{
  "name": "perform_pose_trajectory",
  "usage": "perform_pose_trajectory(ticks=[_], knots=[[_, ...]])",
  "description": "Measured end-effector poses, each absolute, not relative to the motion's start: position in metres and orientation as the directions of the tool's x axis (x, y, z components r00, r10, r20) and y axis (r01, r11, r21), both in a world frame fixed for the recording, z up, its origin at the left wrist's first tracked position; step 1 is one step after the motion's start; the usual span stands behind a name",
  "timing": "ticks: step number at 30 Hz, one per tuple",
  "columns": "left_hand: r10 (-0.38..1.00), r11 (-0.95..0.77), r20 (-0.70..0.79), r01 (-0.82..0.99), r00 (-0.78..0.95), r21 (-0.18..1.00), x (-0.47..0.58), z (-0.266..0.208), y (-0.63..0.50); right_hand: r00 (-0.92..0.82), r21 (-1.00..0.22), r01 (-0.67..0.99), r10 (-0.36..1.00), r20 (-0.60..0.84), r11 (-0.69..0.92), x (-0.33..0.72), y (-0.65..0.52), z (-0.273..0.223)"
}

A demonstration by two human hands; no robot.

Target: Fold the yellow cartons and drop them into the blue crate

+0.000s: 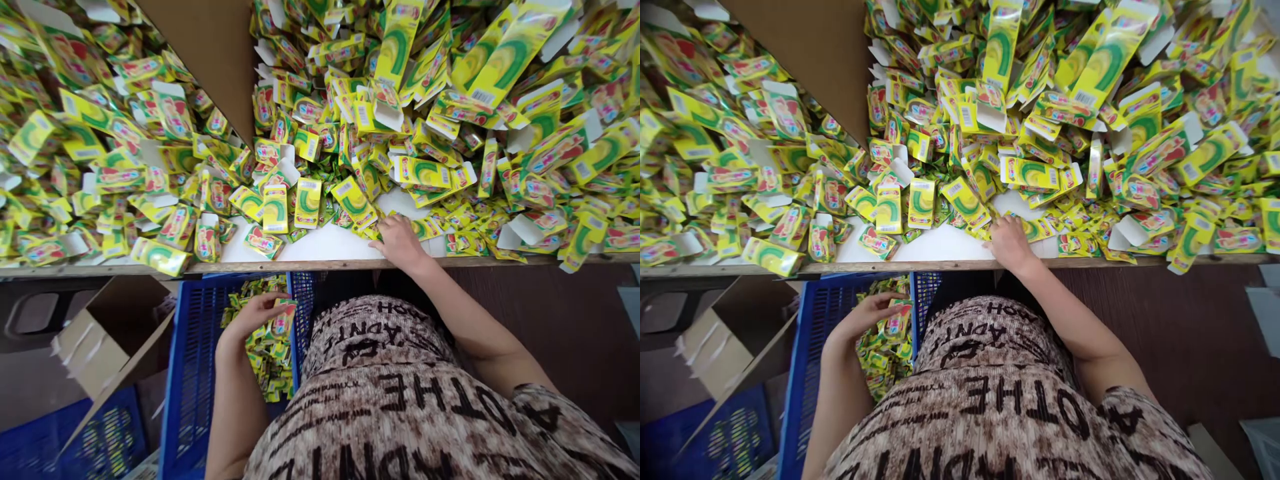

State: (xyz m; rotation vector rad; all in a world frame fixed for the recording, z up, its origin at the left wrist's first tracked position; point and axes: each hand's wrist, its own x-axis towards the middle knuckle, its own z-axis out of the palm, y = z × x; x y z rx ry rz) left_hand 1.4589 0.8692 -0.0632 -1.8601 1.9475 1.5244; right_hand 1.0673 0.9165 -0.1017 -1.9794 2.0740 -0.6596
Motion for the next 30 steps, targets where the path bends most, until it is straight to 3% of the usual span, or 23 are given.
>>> perform_pose_trajectory(ticks=[2,4,6,8,11,13,16,17,19,21,24,27,30], knots=[[-0.815,-0.26,-0.578,-0.862,-0.046,0.436,1.485,-0.067,0.872,-0.034,-0.519,-0.853,-0.988,0.152,-0.05,1.059,0.911,-0.102],[-0.848,-0.249,-0.529,-0.858,-0.032,0.45,1.486,-0.061,0.873,-0.015,-0.564,-0.823,-0.989,0.145,-0.07,1.043,0.912,-0.105],[-0.859,-0.132,-0.457,-0.762,-0.232,0.634,1.46,-0.049,0.872,-0.023,-0.548,-0.835,-0.994,0.11,-0.041,1.027,0.918,-0.107],[-0.834,0.048,-0.295,-0.594,-0.467,0.803,1.408,-0.039,0.869,-0.029,-0.495,-0.869,-0.998,0.064,-0.006,1.017,0.926,-0.106],[-0.69,0.303,-0.084,-0.391,-0.719,0.869,1.309,-0.044,0.859,-0.012,-0.426,-0.905,-1.0,0.014,0.005,1.015,0.933,-0.103],[-0.687,0.498,0.061,-0.408,-0.724,0.765,1.252,-0.06,0.854,0.003,-0.402,-0.916,-1.0,0.008,-0.006,1.019,0.933,-0.101],[-0.743,0.646,0.186,-0.616,-0.642,0.451,1.203,-0.084,0.85,-0.007,-0.425,-0.905,-0.999,0.038,-0.01,1.026,0.931,-0.098],[-0.755,0.646,0.194,-0.661,-0.626,0.381,1.198,-0.089,0.849,-0.022,-0.45,-0.893,-0.998,0.065,-0.009,1.027,0.93,-0.097],[-0.781,0.617,0.175,-0.699,-0.599,0.36,1.197,-0.094,0.846,-0.073,-0.557,-0.83,-0.988,0.133,-0.013,1.026,0.929,-0.096],[-0.812,0.562,0.136,-0.697,-0.568,0.445,1.202,-0.095,0.841,-0.168,-0.743,-0.668,-0.97,0.178,-0.021,1.025,0.927,-0.097],[-0.854,0.453,0.093,-0.644,-0.511,0.616,1.209,-0.094,0.837,-0.356,-0.961,-0.275,-0.926,0.128,-0.027,1.026,0.924,-0.098],[-0.904,0.271,0.055,-0.469,-0.423,0.841,1.211,-0.093,0.842,-0.395,-0.998,0.066,-0.918,-0.019,-0.008,1.032,0.92,-0.096],[-0.932,-0.023,-0.062,-0.114,-0.358,0.993,1.212,-0.09,0.853,-0.369,-0.957,0.291,-0.921,-0.127,0.016,1.042,0.918,-0.092]])
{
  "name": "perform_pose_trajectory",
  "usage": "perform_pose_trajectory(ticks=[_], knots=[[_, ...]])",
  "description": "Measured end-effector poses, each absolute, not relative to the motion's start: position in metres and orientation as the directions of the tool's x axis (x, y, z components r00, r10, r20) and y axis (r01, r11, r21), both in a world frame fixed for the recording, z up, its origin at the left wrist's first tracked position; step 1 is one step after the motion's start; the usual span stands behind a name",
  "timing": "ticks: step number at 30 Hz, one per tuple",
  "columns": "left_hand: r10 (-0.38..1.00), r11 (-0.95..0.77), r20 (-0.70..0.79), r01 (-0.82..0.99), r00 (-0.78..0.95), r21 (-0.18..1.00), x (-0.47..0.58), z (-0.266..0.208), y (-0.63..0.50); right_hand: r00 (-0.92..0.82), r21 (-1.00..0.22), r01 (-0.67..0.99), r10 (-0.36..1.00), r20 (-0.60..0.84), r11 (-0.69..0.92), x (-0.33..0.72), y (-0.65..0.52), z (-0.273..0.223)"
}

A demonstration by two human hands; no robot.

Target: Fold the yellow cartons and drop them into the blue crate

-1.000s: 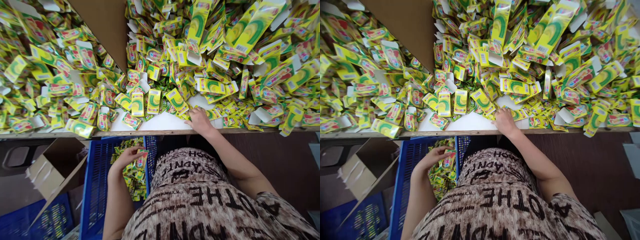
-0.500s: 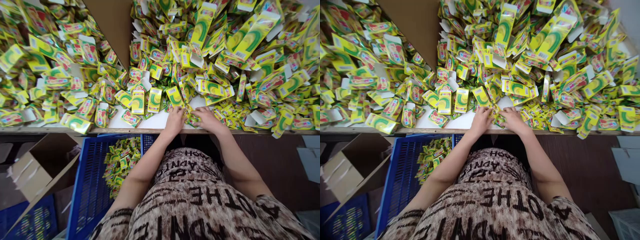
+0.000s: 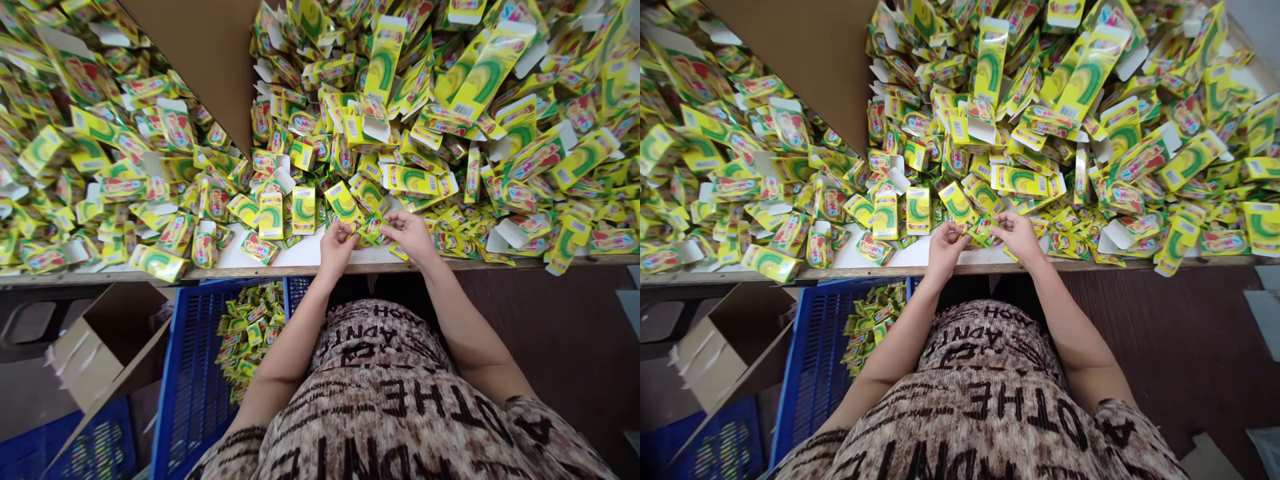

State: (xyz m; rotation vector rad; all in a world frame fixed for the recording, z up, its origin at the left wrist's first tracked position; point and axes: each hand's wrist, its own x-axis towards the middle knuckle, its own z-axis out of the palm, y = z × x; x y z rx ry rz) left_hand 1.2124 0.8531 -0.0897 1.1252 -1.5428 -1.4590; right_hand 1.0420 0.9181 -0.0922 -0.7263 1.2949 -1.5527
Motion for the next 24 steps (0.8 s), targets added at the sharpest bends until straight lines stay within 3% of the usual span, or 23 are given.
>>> perform_pose_trajectory(ticks=[2,5,9,16,20,24], knots=[[-0.927,-0.163,-0.132,0.061,-0.351,0.985,1.213,-0.086,0.861,-0.372,-0.923,0.386,-0.914,-0.165,0.009,1.049,0.918,-0.091],[-0.919,-0.259,-0.183,0.186,-0.35,0.948,1.213,-0.08,0.87,-0.422,-0.883,0.468,-0.882,-0.21,-0.013,1.061,0.918,-0.093],[-0.904,-0.319,-0.199,0.288,-0.378,0.903,1.209,-0.073,0.882,-0.529,-0.908,0.416,-0.827,-0.192,-0.056,1.072,0.916,-0.098],[-0.959,-0.235,-0.153,0.365,-0.239,0.901,1.199,-0.076,0.89,-0.578,-0.95,0.305,-0.806,-0.129,-0.066,1.088,0.916,-0.099],[-0.953,-0.275,-0.182,0.442,-0.241,0.854,1.202,-0.079,0.883,-0.555,-0.942,0.321,-0.825,-0.106,-0.095,1.085,0.922,-0.1],[-0.943,-0.306,-0.222,0.381,-0.247,0.872,1.209,-0.078,0.878,-0.487,-0.956,0.282,-0.87,-0.076,-0.075,1.067,0.929,-0.097]])
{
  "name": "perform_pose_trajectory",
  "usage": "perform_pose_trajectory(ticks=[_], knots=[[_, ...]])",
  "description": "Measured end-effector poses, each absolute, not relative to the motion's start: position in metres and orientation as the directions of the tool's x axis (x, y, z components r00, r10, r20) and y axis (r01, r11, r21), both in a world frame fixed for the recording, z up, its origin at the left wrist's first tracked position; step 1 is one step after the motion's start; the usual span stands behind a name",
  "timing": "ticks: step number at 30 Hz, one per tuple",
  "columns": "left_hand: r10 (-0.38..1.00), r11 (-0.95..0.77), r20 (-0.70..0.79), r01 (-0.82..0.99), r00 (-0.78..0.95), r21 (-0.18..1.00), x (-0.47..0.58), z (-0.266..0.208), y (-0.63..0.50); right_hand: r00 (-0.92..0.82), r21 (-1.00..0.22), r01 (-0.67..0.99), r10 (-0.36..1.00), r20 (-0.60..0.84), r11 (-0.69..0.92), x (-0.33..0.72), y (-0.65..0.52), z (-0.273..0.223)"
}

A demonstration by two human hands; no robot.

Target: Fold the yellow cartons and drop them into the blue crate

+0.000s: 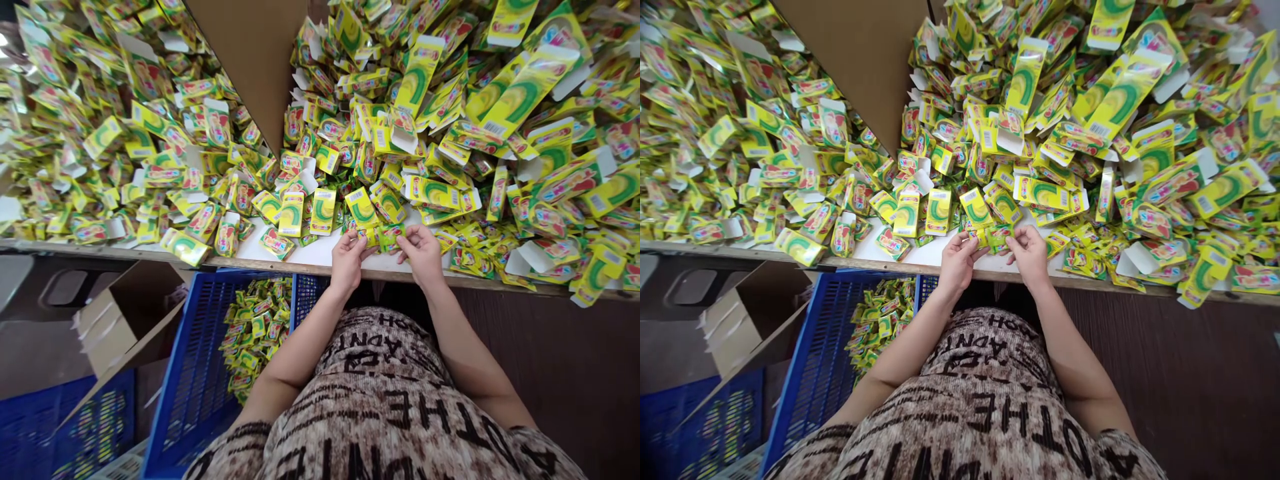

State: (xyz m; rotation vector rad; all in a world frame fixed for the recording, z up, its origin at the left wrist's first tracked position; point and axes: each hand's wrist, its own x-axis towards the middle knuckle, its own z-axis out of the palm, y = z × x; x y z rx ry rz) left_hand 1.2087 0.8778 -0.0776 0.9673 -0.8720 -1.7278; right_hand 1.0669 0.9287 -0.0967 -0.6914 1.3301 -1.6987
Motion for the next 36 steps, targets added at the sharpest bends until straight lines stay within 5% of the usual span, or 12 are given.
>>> perform_pose_trajectory(ticks=[6,9,16,19,23,29,36], knots=[[-0.887,-0.322,-0.234,0.17,-0.399,0.931,1.211,-0.078,0.882,-0.431,-0.979,-0.19,-0.889,0.153,-0.076,1.054,0.929,-0.095],[-0.871,-0.287,-0.204,0.127,-0.446,0.949,1.208,-0.078,0.886,-0.447,-0.947,-0.301,-0.861,0.242,-0.111,1.058,0.929,-0.097],[-0.906,-0.254,-0.169,0.178,-0.388,0.951,1.209,-0.08,0.88,-0.421,-0.997,-0.066,-0.904,0.069,-0.045,1.071,0.932,-0.102],[-0.948,0.015,-0.011,-0.078,-0.319,0.997,1.207,-0.078,0.862,-0.445,-0.999,0.022,-0.895,0.022,-0.035,1.077,0.936,-0.097],[-0.961,0.272,0.255,-0.539,-0.107,0.797,1.189,-0.067,0.835,-0.463,-0.998,-0.058,-0.885,0.049,-0.025,1.081,0.945,-0.096],[-0.934,0.349,0.109,-0.81,-0.339,0.471,1.174,-0.05,0.809,-0.477,-0.961,-0.275,-0.87,0.125,0.013,1.076,0.942,-0.122],[-0.951,0.304,0.127,-0.788,-0.28,0.536,1.203,-0.051,0.818,-0.502,-0.978,-0.202,-0.863,0.061,0.048,1.076,0.946,-0.112]])
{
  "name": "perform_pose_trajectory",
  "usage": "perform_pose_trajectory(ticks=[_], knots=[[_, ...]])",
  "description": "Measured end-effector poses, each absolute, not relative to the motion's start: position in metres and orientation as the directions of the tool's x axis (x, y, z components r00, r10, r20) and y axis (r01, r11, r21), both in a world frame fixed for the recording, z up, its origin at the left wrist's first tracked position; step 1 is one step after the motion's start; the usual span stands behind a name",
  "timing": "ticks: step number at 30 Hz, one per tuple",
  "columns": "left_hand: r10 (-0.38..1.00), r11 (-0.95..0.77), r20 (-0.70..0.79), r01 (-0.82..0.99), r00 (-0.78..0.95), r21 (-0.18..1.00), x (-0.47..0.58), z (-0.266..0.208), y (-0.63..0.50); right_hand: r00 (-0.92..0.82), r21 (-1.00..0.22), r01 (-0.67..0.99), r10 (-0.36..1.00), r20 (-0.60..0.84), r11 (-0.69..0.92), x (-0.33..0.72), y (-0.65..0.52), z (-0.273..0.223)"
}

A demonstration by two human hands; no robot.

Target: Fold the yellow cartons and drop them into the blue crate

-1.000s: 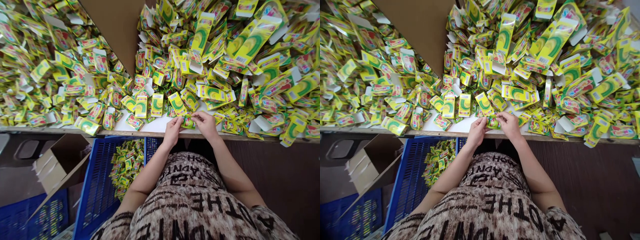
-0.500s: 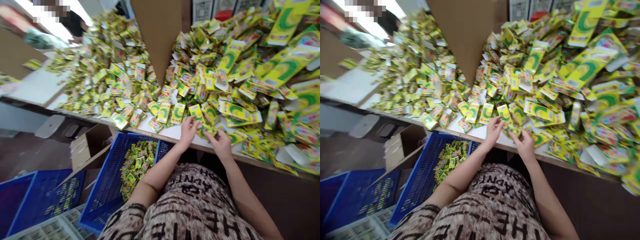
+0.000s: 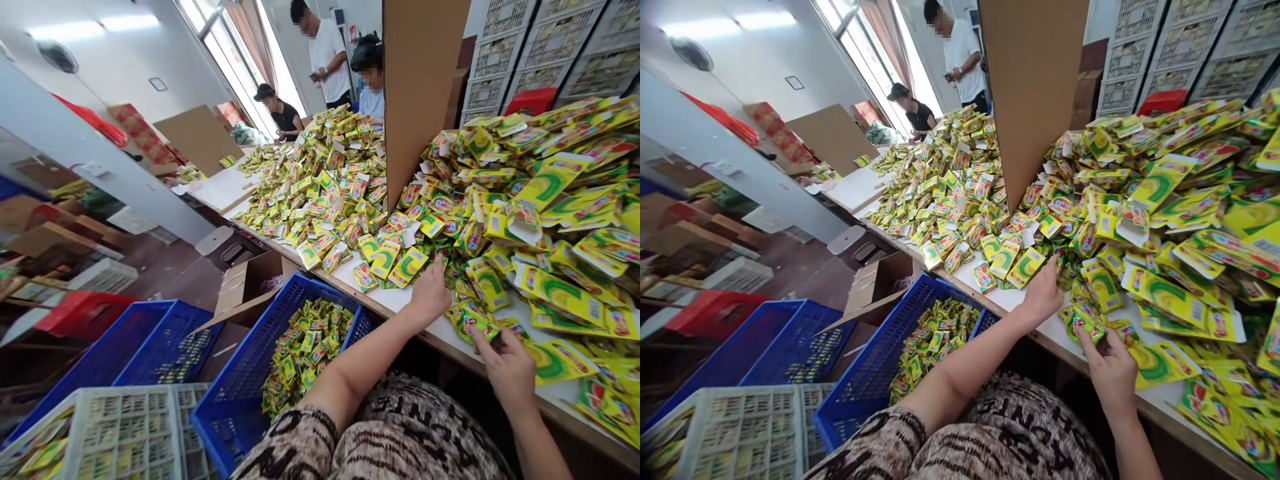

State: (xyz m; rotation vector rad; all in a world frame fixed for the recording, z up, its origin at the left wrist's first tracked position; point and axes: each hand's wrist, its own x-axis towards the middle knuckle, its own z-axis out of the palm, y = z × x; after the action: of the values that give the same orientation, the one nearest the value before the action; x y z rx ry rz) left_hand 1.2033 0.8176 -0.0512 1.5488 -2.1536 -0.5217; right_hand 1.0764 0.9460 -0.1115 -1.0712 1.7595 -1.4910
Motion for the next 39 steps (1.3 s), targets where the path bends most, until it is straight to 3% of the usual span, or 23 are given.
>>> perform_pose_trajectory(ticks=[3,7,10,13,15,17,19,22,25,28,33,39], knots=[[-0.954,0.274,0.032,-0.825,-0.298,0.494,1.221,-0.039,0.828,-0.55,-0.993,-0.121,-0.833,0.063,0.005,1.076,0.95,-0.103],[-0.76,0.582,-0.054,-0.716,-0.648,0.386,1.239,-0.015,0.846,-0.626,-0.991,-0.031,-0.77,0.122,-0.132,1.071,0.949,-0.09],[-0.608,0.675,-0.08,-0.568,-0.79,0.471,1.241,-0.009,0.849,-0.556,-0.995,-0.012,-0.826,0.092,-0.103,1.067,0.939,-0.087],[-0.716,0.507,0.042,-0.478,-0.697,0.717,1.24,-0.019,0.84,-0.511,-0.999,-0.038,-0.86,-0.004,0.027,1.064,0.933,-0.095],[-0.848,0.306,0.113,-0.305,-0.518,0.902,1.236,-0.031,0.835,-0.521,-0.997,-0.038,-0.853,-0.043,0.073,1.061,0.935,-0.103],[-0.932,0.096,0.062,-0.078,-0.358,0.992,1.23,-0.046,0.835,-0.526,-0.996,-0.02,-0.848,-0.066,0.09,1.058,0.94,-0.111],[-0.947,-0.064,-0.039,0.068,-0.32,0.996,1.219,-0.06,0.842,-0.528,-0.997,0.012,-0.846,-0.071,0.076,1.056,0.945,-0.117],[-0.918,-0.135,-0.066,0.152,-0.392,0.979,1.202,-0.076,0.861,-0.545,-0.997,-0.015,-0.837,-0.056,0.077,1.054,0.95,-0.12],[-0.879,-0.091,-0.026,0.115,-0.476,0.989,1.191,-0.084,0.875,-0.649,-0.989,-0.135,-0.759,0.044,0.058,1.05,0.959,-0.109],[-0.794,-0.045,-0.032,0.007,-0.607,0.999,1.188,-0.083,0.876,-0.723,-0.96,-0.276,-0.65,0.235,-0.04,1.04,0.968,-0.084],[-0.657,-0.025,-0.013,0.005,-0.753,1.0,1.19,-0.076,0.868,-0.299,-0.84,-0.478,-0.852,0.429,-0.255,1.019,0.964,-0.046],[-0.63,0.004,0.016,0.017,-0.776,1.0,1.197,-0.084,0.867,-0.059,-0.694,-0.611,-0.853,0.519,-0.381,1.013,0.961,-0.038]])
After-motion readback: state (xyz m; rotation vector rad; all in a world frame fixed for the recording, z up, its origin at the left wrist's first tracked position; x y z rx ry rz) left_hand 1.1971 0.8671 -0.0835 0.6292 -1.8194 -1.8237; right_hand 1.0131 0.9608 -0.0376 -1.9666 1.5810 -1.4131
